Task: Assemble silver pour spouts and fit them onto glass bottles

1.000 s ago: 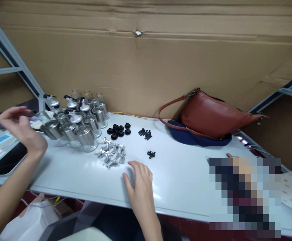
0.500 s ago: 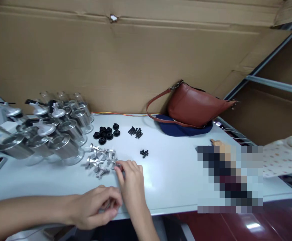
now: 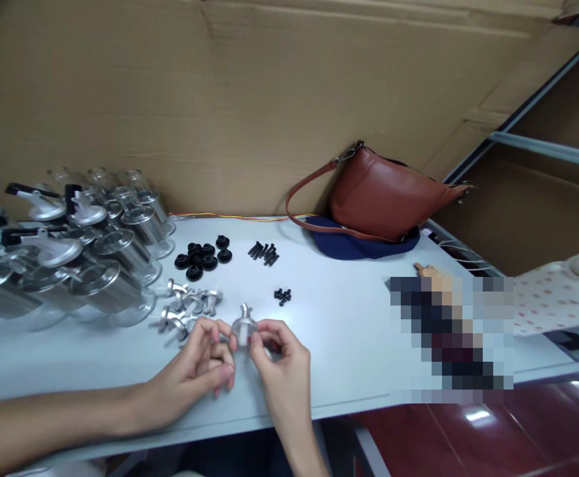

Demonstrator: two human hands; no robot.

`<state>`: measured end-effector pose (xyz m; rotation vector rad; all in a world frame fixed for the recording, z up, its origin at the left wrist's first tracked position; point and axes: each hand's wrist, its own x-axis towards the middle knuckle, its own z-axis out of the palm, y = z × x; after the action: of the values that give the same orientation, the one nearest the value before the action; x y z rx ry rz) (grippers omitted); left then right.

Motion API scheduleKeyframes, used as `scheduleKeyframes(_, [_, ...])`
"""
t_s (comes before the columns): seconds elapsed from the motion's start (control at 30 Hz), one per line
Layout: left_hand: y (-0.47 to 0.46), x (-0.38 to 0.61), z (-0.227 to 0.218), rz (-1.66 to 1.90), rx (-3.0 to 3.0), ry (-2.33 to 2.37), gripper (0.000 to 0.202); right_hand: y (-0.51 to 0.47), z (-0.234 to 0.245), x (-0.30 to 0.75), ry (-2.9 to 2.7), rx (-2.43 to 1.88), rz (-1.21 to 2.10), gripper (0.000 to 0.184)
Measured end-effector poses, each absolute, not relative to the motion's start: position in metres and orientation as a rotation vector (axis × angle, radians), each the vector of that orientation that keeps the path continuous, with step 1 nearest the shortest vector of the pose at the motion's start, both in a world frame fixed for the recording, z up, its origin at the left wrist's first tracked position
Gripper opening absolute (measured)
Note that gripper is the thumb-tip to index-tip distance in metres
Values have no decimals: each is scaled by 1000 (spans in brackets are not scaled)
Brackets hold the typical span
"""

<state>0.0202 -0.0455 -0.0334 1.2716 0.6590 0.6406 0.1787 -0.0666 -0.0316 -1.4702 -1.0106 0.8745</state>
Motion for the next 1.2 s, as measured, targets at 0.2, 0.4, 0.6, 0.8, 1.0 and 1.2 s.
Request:
scheduleKeyframes(0.2, [-43,22,-41,728,1178,639,34,-70,-33,179,-1129,-1416,912,8])
scheduleKeyframes(0.4, [-38,19,-34,782,1371,663,7,-69,-38,179,-1360,-1359,860,6])
scheduleKeyframes(0.6, [-38,20,-32,894,1450,797,9,-74,-30,175,-1451,-1259,653,15])
scheduleKeyframes(0.8, [-37,20,-35,909,1456,756,13,-75,-30,178,-1481,-1224,676,8])
scheduleKeyframes(1.0, [-37,18,-36,815,1480,739,25,-76,-36,178,-1368,-1321,796,6])
scheduleKeyframes(1.2, [-34,18,-31,732,1495,746,25,-72,-34,198,-1669,-1271,536,5])
